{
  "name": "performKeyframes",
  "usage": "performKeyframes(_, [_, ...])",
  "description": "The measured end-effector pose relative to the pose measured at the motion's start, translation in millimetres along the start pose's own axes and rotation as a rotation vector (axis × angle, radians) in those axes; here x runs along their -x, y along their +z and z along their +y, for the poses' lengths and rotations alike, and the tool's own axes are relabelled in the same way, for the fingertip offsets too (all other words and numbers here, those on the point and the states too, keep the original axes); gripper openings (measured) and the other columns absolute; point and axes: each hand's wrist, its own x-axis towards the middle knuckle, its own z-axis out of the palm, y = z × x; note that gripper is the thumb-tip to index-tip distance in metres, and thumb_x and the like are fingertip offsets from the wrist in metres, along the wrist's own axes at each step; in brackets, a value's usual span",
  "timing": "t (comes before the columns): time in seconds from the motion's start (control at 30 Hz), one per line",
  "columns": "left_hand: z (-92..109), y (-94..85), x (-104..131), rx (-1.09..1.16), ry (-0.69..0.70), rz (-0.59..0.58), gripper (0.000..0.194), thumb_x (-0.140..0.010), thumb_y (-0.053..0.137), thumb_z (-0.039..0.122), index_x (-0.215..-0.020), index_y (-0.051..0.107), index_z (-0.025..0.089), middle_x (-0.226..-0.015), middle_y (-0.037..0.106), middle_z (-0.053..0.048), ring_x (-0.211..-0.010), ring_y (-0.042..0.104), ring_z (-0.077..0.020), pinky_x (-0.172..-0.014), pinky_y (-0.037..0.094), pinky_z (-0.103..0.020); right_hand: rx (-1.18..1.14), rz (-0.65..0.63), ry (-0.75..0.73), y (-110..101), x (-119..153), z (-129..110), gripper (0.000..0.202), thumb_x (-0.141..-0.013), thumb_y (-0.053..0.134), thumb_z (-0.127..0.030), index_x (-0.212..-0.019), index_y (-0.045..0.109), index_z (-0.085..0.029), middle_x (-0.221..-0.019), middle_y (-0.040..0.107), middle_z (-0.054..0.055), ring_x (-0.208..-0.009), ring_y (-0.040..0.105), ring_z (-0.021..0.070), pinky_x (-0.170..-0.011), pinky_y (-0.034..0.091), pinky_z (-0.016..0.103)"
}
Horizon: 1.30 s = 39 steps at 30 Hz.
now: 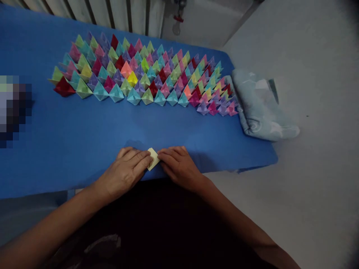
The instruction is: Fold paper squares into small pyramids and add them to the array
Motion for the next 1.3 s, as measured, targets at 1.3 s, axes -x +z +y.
performKeyframes(1.3, [2.7,-1.4,-3.8,0.101,-0.26,0.1,0.026,-0.099,0.045,0.03,-0.103,0.069,0.02,-0.105,0.072,-0.007,-0.092,0.065,-0.0224,-0.086,0.044,-0.041,-0.137,0.082,0.314,8.3,-10.4,-16.0,0.015,-0.096,0.053,-0.024,-0.091,0.066,-0.019,-0.101,0.069,0.007,-0.093,0.06,0.0187,-0.083,0.039,0.035])
